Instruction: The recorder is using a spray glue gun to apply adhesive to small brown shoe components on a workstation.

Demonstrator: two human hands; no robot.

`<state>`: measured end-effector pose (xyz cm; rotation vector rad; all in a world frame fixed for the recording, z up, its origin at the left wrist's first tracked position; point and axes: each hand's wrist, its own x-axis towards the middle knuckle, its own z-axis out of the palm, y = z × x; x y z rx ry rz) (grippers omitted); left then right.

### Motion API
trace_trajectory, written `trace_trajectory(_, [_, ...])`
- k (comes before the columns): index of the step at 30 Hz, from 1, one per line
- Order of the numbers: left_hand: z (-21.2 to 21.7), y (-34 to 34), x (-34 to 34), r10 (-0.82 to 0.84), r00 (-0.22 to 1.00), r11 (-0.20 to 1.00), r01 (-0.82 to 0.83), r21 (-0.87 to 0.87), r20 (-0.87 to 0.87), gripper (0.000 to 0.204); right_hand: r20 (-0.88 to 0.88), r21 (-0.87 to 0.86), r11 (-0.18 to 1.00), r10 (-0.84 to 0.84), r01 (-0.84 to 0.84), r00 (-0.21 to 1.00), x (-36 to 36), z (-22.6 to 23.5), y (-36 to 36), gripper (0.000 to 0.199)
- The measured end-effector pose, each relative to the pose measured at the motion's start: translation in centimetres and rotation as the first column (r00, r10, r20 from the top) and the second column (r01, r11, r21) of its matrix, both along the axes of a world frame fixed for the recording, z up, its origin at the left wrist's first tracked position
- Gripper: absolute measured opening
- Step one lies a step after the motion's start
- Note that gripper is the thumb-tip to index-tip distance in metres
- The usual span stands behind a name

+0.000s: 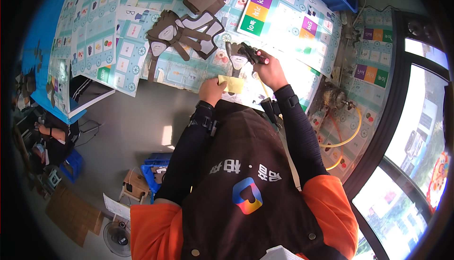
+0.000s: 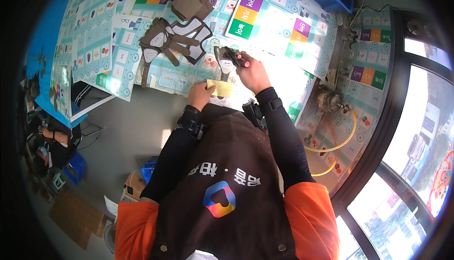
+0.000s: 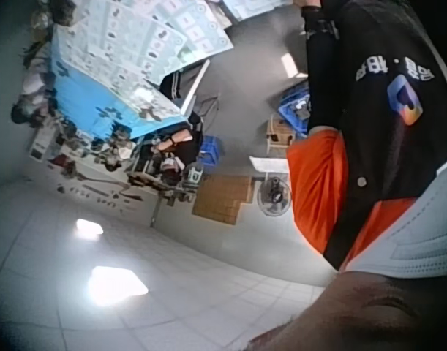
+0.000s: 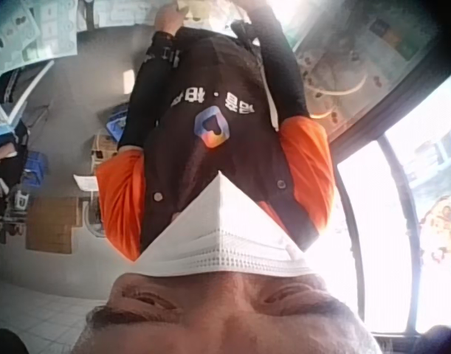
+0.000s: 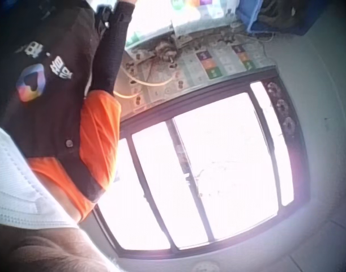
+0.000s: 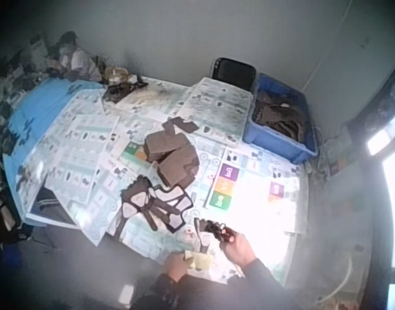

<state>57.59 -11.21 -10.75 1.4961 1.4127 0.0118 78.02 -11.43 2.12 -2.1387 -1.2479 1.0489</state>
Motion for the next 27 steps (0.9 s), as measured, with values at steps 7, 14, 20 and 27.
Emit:
trace_trajectory(7, [0.2,0.1,0.1,-0.005,1.0,0.995,0.003,-0.105,-0.02,0.028,0.044,-0.127,0.983,0.142,-0.135,0.989,0.6,0.9,0.0,0.034])
trace_trajectory(14, [-0.6,-0.1,0.0,0.001,1.0,1.0,-0.001,0.02,-0.004,0.027,0.038,-0.009,0.996,0.087,-0.087,0.995,0.5,1.2,-0.1,0.029])
trace_trajectory(20, [-0.8,-0.2,-0.1,-0.03,0.999,0.998,0.031,0.048,-0.027,0.028,0.032,-0.102,0.976,0.196,-0.192,0.98,0.8,1.5,-1.0,0.029])
trace_trajectory(27, [-0.2,-0.2,0.0,-0.005,1.0,1.0,0.005,0.002,-0.005,0.028,0.068,0.027,0.994,0.103,-0.105,0.992,0.5,1.0,-1.3,0.028])
